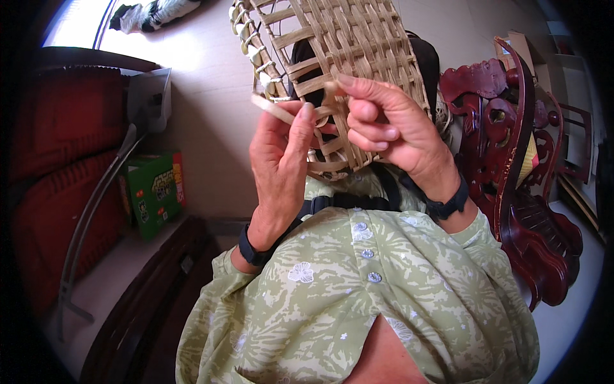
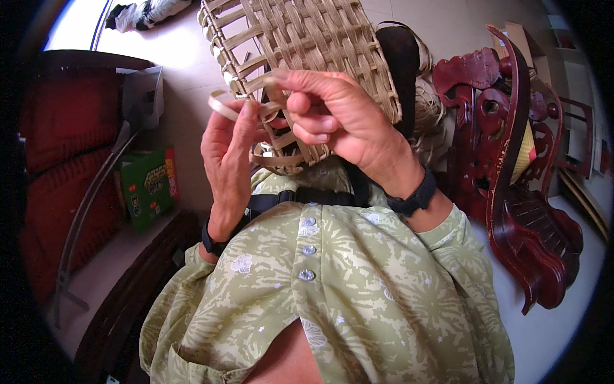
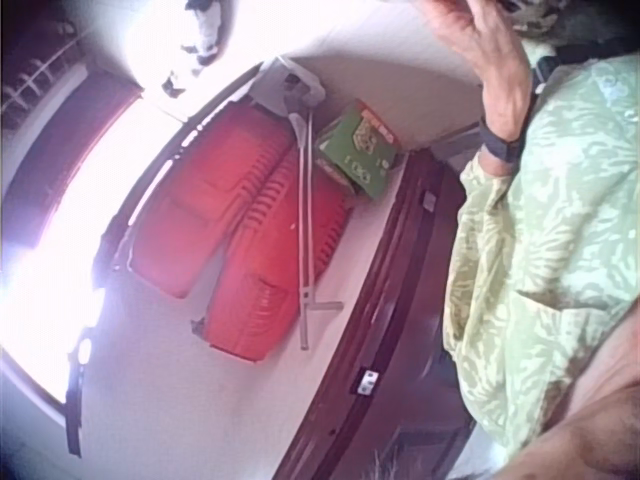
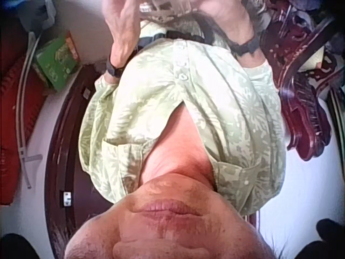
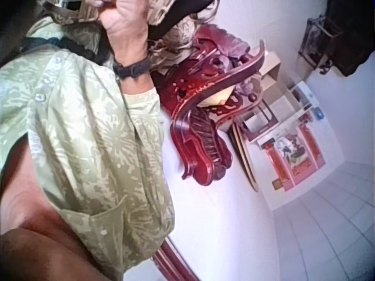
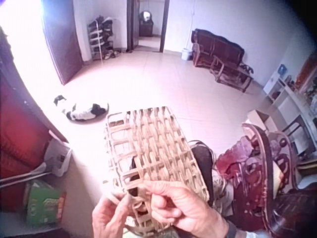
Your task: The person weaves a basket by hand, threading flexible wooden strips through the vertical structural ribs of the basket to build up its sides.
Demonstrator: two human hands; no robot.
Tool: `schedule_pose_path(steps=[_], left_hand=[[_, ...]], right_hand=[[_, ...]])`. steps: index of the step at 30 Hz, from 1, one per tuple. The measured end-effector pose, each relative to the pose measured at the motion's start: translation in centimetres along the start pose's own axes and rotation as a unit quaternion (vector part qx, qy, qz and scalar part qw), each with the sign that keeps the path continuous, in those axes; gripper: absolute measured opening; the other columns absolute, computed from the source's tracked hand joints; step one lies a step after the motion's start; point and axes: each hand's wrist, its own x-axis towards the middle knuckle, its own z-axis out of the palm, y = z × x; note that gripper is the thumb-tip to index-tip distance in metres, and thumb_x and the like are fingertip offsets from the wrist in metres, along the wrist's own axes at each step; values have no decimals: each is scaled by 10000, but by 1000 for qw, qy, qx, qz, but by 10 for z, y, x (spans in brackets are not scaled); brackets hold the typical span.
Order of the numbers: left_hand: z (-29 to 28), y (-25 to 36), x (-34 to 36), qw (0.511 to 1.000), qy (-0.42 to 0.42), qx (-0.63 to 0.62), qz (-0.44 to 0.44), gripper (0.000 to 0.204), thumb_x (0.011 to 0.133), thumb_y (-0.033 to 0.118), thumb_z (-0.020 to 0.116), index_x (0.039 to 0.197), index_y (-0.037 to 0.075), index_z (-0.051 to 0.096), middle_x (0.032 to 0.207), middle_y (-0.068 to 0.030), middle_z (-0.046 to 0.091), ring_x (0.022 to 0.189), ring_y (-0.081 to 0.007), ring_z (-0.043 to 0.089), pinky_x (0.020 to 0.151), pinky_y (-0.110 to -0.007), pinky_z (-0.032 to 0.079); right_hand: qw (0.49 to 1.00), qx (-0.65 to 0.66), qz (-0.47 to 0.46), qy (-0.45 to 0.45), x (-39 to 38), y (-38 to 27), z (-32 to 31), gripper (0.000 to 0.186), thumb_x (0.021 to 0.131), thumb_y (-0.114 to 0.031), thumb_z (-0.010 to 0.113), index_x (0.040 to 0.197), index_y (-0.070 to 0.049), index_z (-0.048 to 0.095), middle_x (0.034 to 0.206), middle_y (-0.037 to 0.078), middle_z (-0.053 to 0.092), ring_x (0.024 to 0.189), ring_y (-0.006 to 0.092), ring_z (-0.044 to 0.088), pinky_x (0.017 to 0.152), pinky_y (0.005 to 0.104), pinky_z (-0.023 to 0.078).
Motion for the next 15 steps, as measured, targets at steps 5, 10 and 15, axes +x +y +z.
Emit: schedule_pose_path(steps=[5, 10, 15], left_hand=[[-5, -8, 0, 999, -33, 22, 28, 202, 1015, 164, 608, 1118, -8, 637, 896, -12, 676, 768, -55, 610, 693, -212, 494], [-16, -5, 2, 999, -47, 18, 11, 228, 1019, 176, 593, 1139, -14, 631, 1029, -82, 705, 861, -135, 693, 702, -263, 565], [-11, 4, 4, 999, -23, 29, 10, 214, 1016, 181, 609, 1136, 4, 613, 979, -72, 722, 714, -68, 623, 594, -197, 486]], right_hand=[[926, -361, -102, 48, -4, 5, 21, 240, 963, -150, 669, 1116, 31, 704, 824, 30, 732, 554, 37, 598, 498, 195, 475], [699, -622, -344, 81, 10, 1, 8, 147, 886, -154, 725, 957, -29, 754, 815, 94, 706, 638, 155, 664, 579, 297, 511], [841, -476, -254, 36, 23, -19, 9, 181, 905, -204, 726, 903, -25, 754, 711, 18, 651, 606, 118, 586, 578, 288, 479]])
